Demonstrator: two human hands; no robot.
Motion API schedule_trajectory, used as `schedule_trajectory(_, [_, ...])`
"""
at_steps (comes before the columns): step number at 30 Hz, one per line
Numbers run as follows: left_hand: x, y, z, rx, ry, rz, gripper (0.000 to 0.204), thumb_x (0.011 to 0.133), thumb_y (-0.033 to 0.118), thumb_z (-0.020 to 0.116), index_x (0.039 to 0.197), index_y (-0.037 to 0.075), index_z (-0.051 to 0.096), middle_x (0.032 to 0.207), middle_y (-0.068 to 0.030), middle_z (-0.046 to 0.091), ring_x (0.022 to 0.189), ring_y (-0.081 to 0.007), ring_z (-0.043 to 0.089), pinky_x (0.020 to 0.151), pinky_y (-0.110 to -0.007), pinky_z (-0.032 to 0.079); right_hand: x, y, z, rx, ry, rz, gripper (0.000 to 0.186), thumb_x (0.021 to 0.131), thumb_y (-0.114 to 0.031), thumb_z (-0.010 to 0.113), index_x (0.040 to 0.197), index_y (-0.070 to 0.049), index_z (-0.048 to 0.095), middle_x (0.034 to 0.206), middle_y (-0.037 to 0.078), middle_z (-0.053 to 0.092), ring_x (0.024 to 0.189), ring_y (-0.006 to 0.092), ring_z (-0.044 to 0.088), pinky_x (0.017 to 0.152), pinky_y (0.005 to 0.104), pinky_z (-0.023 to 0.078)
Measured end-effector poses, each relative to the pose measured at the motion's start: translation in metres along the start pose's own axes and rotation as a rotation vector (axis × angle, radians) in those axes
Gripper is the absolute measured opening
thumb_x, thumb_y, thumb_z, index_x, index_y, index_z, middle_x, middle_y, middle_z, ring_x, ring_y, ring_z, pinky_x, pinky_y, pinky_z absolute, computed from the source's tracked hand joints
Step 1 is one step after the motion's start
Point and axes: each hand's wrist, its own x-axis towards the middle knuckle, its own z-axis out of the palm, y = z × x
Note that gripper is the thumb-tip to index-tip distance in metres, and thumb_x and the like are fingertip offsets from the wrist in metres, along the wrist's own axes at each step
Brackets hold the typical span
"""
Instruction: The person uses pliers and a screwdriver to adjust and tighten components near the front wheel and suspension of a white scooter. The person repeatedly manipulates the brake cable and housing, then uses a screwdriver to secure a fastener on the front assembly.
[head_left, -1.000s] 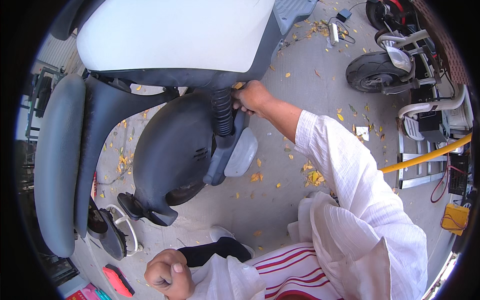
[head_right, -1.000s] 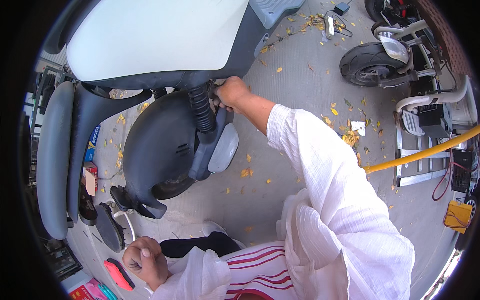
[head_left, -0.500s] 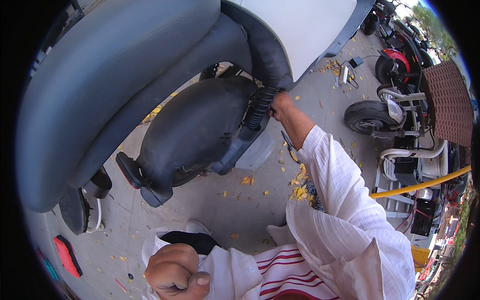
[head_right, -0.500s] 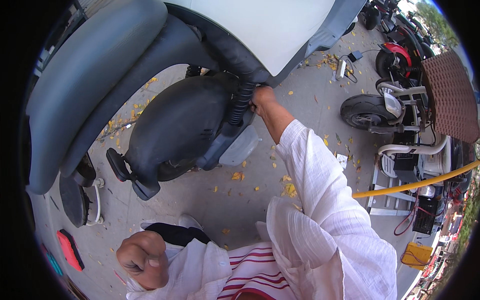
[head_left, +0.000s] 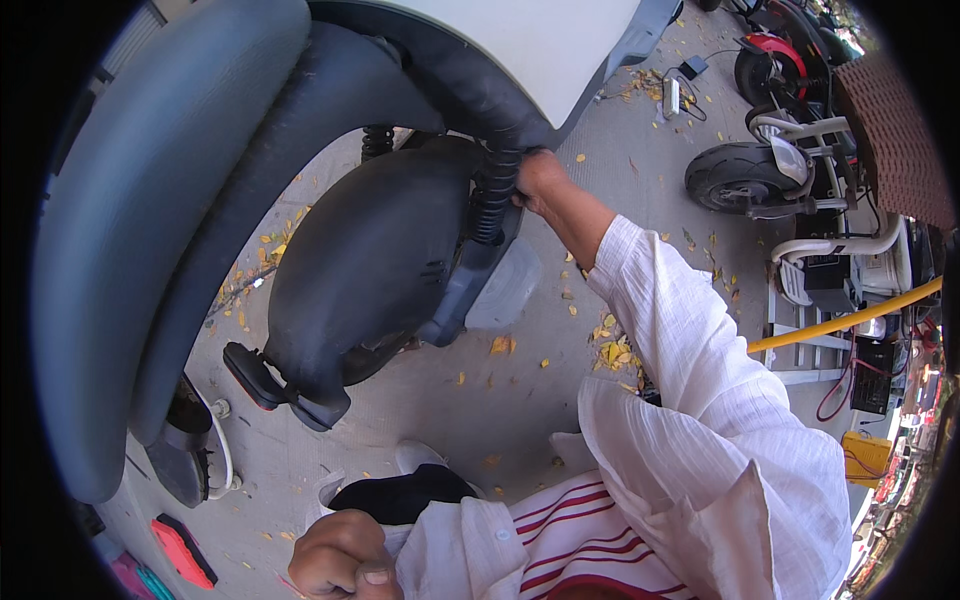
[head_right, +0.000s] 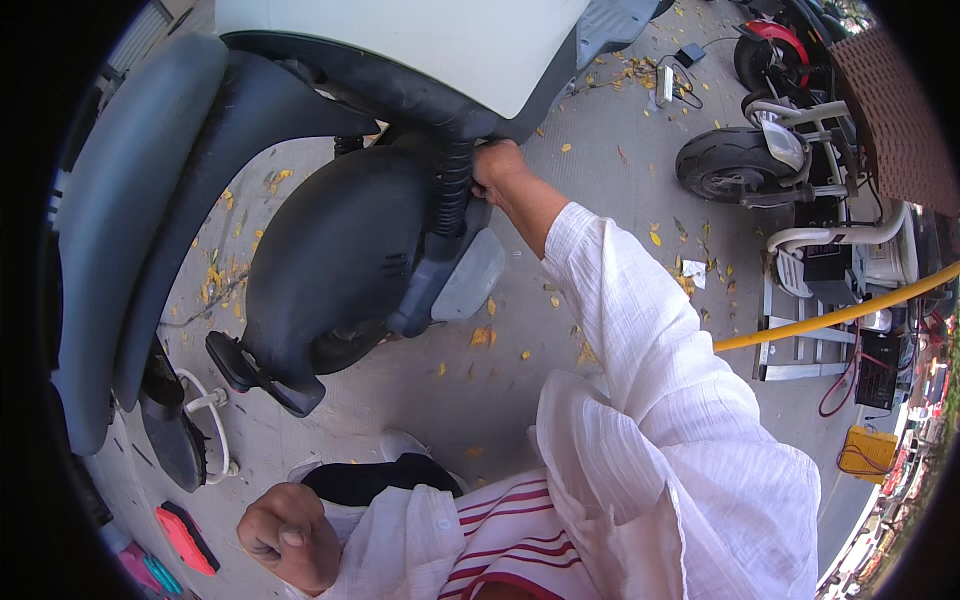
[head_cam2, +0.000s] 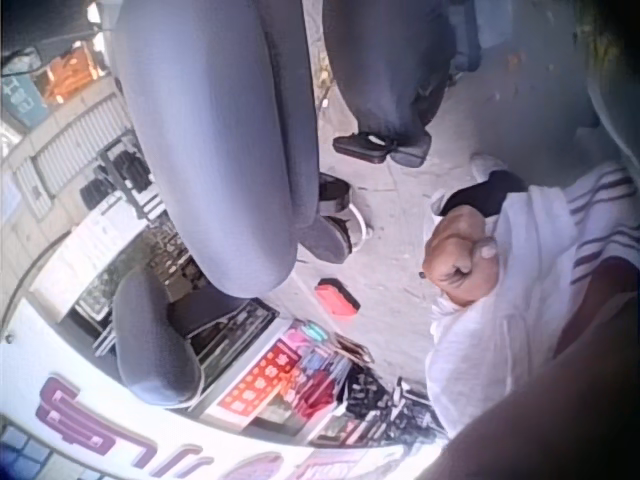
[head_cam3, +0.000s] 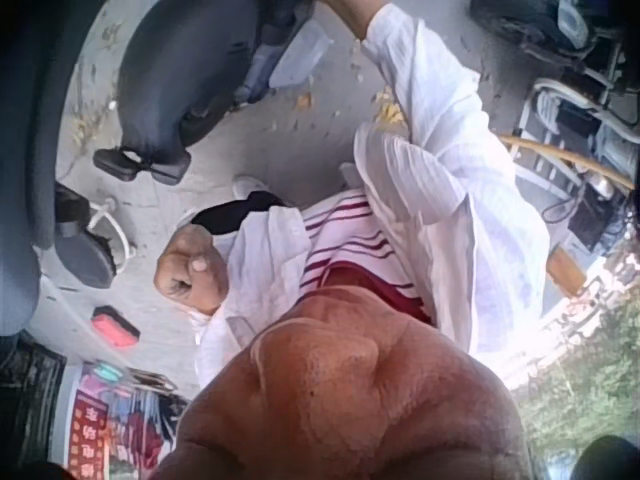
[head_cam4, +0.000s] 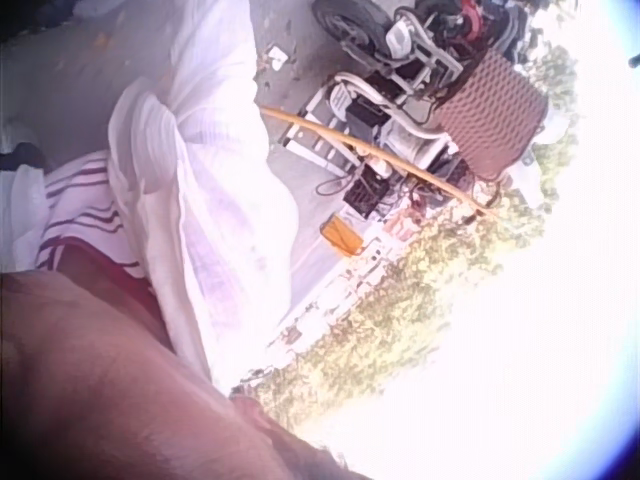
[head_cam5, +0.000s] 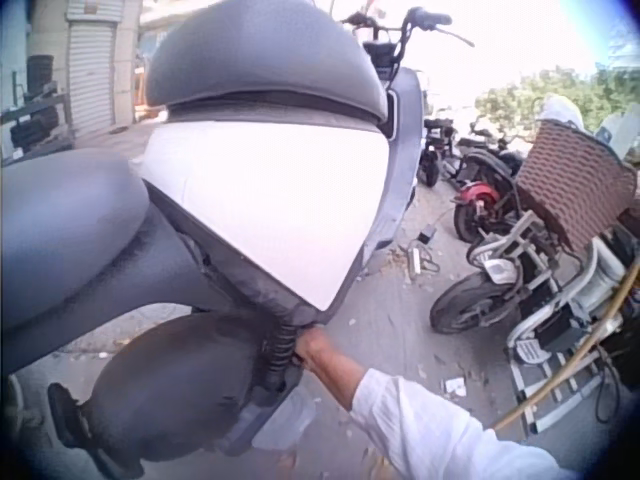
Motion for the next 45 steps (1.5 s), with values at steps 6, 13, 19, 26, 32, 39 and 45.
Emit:
schedule_trajectory(6, [0.000, -0.014, 0.012, 0.024, 0.054, 0.018, 0.048, 0.091, 0.010, 0.068, 0.063, 0.012, 0.029, 0.054, -0.0009, 0.035, 0.051, -0.0123, 0.028, 0.048, -0.030, 0.022, 0.014, 0.002, -0.011, -0.268, 0.005, 0.108, 0.025, 0.085, -0.015, 0.067, 0.066, 0.000, 0.060, 0.062, 0.012, 0.061, 0.047, 0.0216, 0.056, 0.039, 0.0371, 0.040])
schedule_trajectory(13, [-0.002, -0.032, 0.033, 0.227, 0.206, -0.122, 0.048, 0.091, 0.019, 0.069, 0.064, 0.012, 0.030, 0.053, -0.0012, 0.034, 0.049, -0.0113, 0.030, 0.046, -0.028, 0.023, -0.011, -0.005, -0.026, 0.004, -0.016, 0.065, 0.020, 0.088, -0.013, 0.063, 0.074, 0.001, 0.065, 0.063, 0.010, 0.062, 0.047, 0.0189, 0.056, 0.042, 0.0335, 0.044])
schedule_trajectory(19, [0.011, -0.060, 0.043, 0.410, 0.168, -0.269, 0.041, 0.090, 0.016, 0.069, 0.064, 0.008, 0.037, 0.054, -0.0046, 0.043, 0.050, -0.0113, 0.037, 0.049, -0.025, 0.026, -0.017, 0.055, -0.141, -0.525, 0.088, -0.361, 0.029, 0.089, -0.027, 0.062, 0.093, 0.001, 0.068, 0.078, 0.015, 0.070, 0.069, 0.0337, 0.068, 0.065, 0.0429, 0.054])
schedule_trajectory(26, [0.019, -0.085, 0.052, 0.675, 0.053, -0.421, 0.043, 0.089, 0.013, 0.070, 0.061, 0.006, 0.038, 0.059, 0.0001, 0.047, 0.057, -0.0072, 0.036, 0.053, -0.026, 0.030, -0.016, 0.215, -0.204, -1.256, -0.064, -0.023, 0.064, 0.077, -0.033, 0.080, 0.119, 0.002, 0.047, 0.120, 0.021, 0.054, 0.114, 0.0404, 0.055, 0.090, 0.0464, 0.051])
schedule_trajectory(32, [0.022, -0.096, 0.058, 0.738, 0.066, -0.458, 0.046, 0.090, 0.013, 0.071, 0.062, 0.008, 0.035, 0.059, 0.0036, 0.042, 0.059, -0.0056, 0.031, 0.053, -0.025, 0.026, 0.013, 0.244, -0.213, -1.206, -0.012, -0.127, 0.053, 0.082, -0.025, 0.072, 0.120, 0.003, 0.050, 0.113, 0.022, 0.059, 0.108, 0.0381, 0.060, 0.088, 0.0461, 0.052])
schedule_trajectory(39, [0.023, -0.093, 0.077, 0.724, 0.063, -0.458, 0.046, 0.090, 0.011, 0.071, 0.061, 0.008, 0.035, 0.057, 0.0032, 0.040, 0.057, -0.0058, 0.030, 0.052, -0.025, 0.025, 0.014, 0.189, -0.207, -0.610, -0.075, -0.170, 0.032, 0.082, -0.017, 0.063, 0.103, 0.007, 0.056, 0.090, 0.028, 0.063, 0.087, 0.0413, 0.063, 0.081, 0.0450, 0.050])
schedule_trajectory(45, [0.030, -0.087, 0.085, 0.715, 0.029, -0.430, 0.048, 0.090, 0.011, 0.071, 0.060, 0.008, 0.034, 0.057, 0.0035, 0.039, 0.057, -0.0058, 0.029, 0.052, -0.025, 0.024, -0.050, 0.076, -0.187, -0.416, -0.269, -0.428, 0.025, 0.083, -0.017, 0.059, 0.091, 0.007, 0.058, 0.085, 0.028, 0.061, 0.082, 0.0419, 0.061, 0.074, 0.0466, 0.047])
